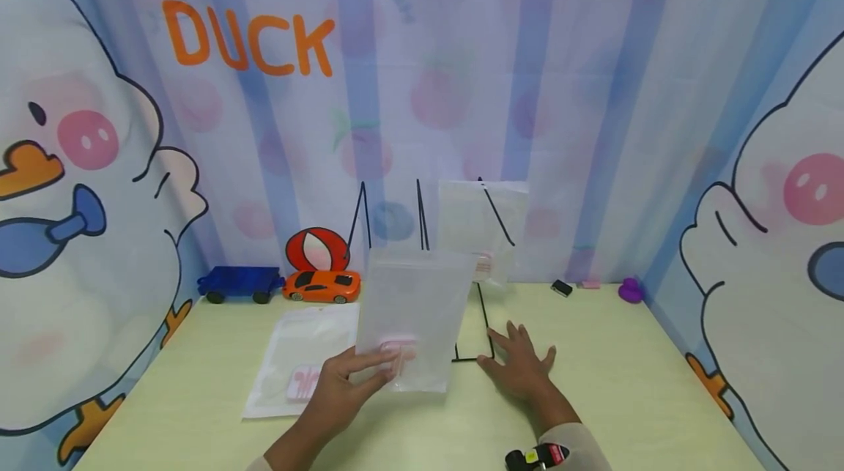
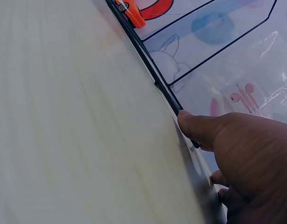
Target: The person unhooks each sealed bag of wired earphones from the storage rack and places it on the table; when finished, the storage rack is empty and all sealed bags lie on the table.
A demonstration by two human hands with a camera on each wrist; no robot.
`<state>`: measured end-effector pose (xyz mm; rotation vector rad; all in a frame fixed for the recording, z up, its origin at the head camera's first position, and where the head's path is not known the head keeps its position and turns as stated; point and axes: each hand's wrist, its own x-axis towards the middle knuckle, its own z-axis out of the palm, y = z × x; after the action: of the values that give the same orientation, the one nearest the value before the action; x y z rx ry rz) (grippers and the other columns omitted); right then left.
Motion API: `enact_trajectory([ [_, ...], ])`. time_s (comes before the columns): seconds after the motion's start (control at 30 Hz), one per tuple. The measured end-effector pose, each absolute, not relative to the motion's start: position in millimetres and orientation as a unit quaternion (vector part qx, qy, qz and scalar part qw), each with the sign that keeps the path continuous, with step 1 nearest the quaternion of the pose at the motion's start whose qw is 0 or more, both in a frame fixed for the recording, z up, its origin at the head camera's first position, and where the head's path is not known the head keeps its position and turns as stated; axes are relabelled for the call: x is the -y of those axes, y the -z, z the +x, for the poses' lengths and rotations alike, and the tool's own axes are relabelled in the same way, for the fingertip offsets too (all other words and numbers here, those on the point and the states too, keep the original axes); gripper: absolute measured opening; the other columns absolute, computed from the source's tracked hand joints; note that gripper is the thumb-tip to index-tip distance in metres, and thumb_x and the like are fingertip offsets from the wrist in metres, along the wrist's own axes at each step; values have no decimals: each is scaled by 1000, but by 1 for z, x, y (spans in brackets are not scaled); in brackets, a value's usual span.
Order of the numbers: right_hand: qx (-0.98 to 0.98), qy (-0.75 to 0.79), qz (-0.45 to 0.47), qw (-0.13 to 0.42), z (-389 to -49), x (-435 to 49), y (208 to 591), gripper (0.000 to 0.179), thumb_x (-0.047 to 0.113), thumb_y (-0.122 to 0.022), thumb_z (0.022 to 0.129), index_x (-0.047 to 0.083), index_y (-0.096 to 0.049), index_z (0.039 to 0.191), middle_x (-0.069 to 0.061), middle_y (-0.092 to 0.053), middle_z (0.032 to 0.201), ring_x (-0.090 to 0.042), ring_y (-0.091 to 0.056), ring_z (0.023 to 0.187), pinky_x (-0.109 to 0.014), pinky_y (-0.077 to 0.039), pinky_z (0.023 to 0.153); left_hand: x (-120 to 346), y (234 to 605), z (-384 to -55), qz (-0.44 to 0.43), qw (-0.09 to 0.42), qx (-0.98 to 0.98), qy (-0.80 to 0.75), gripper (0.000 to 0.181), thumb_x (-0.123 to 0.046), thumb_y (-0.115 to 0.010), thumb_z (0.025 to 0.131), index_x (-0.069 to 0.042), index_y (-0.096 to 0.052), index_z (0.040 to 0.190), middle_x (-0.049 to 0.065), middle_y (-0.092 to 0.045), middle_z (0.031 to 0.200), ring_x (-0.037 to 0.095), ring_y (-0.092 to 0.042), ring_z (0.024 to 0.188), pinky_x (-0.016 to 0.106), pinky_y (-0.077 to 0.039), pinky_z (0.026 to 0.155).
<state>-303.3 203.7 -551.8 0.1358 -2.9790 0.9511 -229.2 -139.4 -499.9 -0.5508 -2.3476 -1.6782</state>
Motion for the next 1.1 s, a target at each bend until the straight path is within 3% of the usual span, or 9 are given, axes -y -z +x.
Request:
enact_trajectory([
  [0.13,954,-298,40,-4,-304,-204,548,67,51,-65,105,23,-52,164,-23,-24,180,-49,-11,170,-89,12,120,156,496,-230,-194,52,805,558,34,-24,-87,94,-22,-84,128,0,-79,136,5,-69,128,23,-55,107],
  [0.23,955,-294,40,-4,-304,-205,547,66,50,-65,105,23,-51,164,-23,-24,180,-49,-11,170,-89,11,120,167,490,-231,-185,6,820,541,34,-25,-86,95,-23,-83,128,-1,-78,137,14,-68,134,42,-54,117],
  [0.37,955,-294,40,1,-304,-205,547,66,50,-66,105,23,-53,163,-23,-25,180,-50,-12,169,-89,11,120,179,482,-233,-137,-56,839,524,34,-28,-87,94,-28,-84,128,0,-77,141,28,-64,142,71,-40,124],
  [0.43,953,-301,39,0,-303,-204,548,66,51,-66,104,23,-53,163,-23,-25,180,-49,-12,170,-89,13,120,184,479,-232,-107,-77,846,516,34,-27,-87,93,-29,-84,126,1,-75,144,33,-60,147,78,-32,124],
  [0.57,950,-310,41,5,-302,-203,550,67,51,-66,103,21,-54,162,-23,-26,180,-50,-13,169,-88,13,121,195,475,-231,-58,-94,853,511,36,-23,-88,91,-28,-84,126,3,-70,152,36,-53,152,83,-23,124],
  [0.83,950,-309,41,2,-300,-203,547,66,49,-66,104,21,-54,163,-23,-25,180,-50,-12,169,-88,13,121,225,476,-236,30,-109,849,517,46,-31,-87,92,-30,-77,137,11,-47,173,46,-29,164,86,-11,125],
  [0.93,951,-307,38,-2,-300,-203,546,65,50,-66,105,22,-53,163,-22,-25,181,-48,-12,170,-88,13,121,234,478,-238,54,-120,844,520,50,-34,-87,92,-29,-76,140,15,-40,176,47,-28,162,88,-11,123],
  [1.1,953,-301,39,-2,-300,-204,546,65,50,-65,105,22,-54,163,-22,-25,180,-49,-13,170,-89,11,121,245,485,-237,72,-118,832,537,48,-32,-84,95,-25,-74,142,18,-39,175,43,-40,148,79,-32,120],
])
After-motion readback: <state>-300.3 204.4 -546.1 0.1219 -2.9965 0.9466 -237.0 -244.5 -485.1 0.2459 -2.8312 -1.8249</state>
